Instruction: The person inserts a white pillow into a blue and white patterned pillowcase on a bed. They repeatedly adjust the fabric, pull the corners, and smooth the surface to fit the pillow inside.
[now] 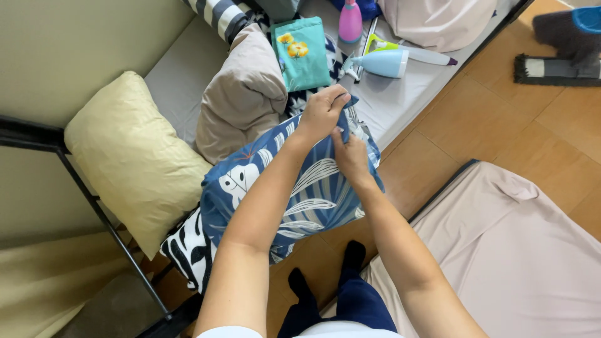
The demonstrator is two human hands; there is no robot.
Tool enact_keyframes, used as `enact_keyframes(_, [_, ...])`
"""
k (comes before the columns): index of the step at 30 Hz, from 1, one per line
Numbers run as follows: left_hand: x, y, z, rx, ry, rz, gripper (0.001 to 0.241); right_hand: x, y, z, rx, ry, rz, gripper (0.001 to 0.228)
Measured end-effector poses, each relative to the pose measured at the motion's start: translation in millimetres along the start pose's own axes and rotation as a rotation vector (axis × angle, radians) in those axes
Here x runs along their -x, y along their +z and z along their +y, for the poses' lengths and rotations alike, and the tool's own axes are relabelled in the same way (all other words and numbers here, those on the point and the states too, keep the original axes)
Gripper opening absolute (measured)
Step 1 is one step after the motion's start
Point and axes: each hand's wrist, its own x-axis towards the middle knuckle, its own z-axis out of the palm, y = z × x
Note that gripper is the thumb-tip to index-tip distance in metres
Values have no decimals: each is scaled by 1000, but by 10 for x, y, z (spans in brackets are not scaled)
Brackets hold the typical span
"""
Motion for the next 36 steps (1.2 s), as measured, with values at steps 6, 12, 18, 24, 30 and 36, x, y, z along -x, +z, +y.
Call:
enact_keyframes(6, [627, -417, 20, -72, 174, 366, 25, -588, -244, -69, -3, 47, 149, 66])
enact_keyframes(12, [1768, -701, -737, -425, -201, 524, 19, -960, -279, 6, -87, -136, 222, 50])
enact_keyframes(18, [2334, -850, -1322, -647, -319, 563, 43, -310, 305, 20, 152, -326, 197, 37])
enact_keyframes(24, [2682, -1120, -2548, -347, -636, 674, 44, 670, 899, -233, 179, -259, -5, 28])
enact_keyframes(30, [2830, -1171, -3315, -209, -796, 589, 41, 822, 1021, -222, 211, -265, 64, 28])
enact_keyframes(36, [2618, -1315, -3136, -194, -600, 479, 45, 836, 1068, -69, 222, -177, 111, 27])
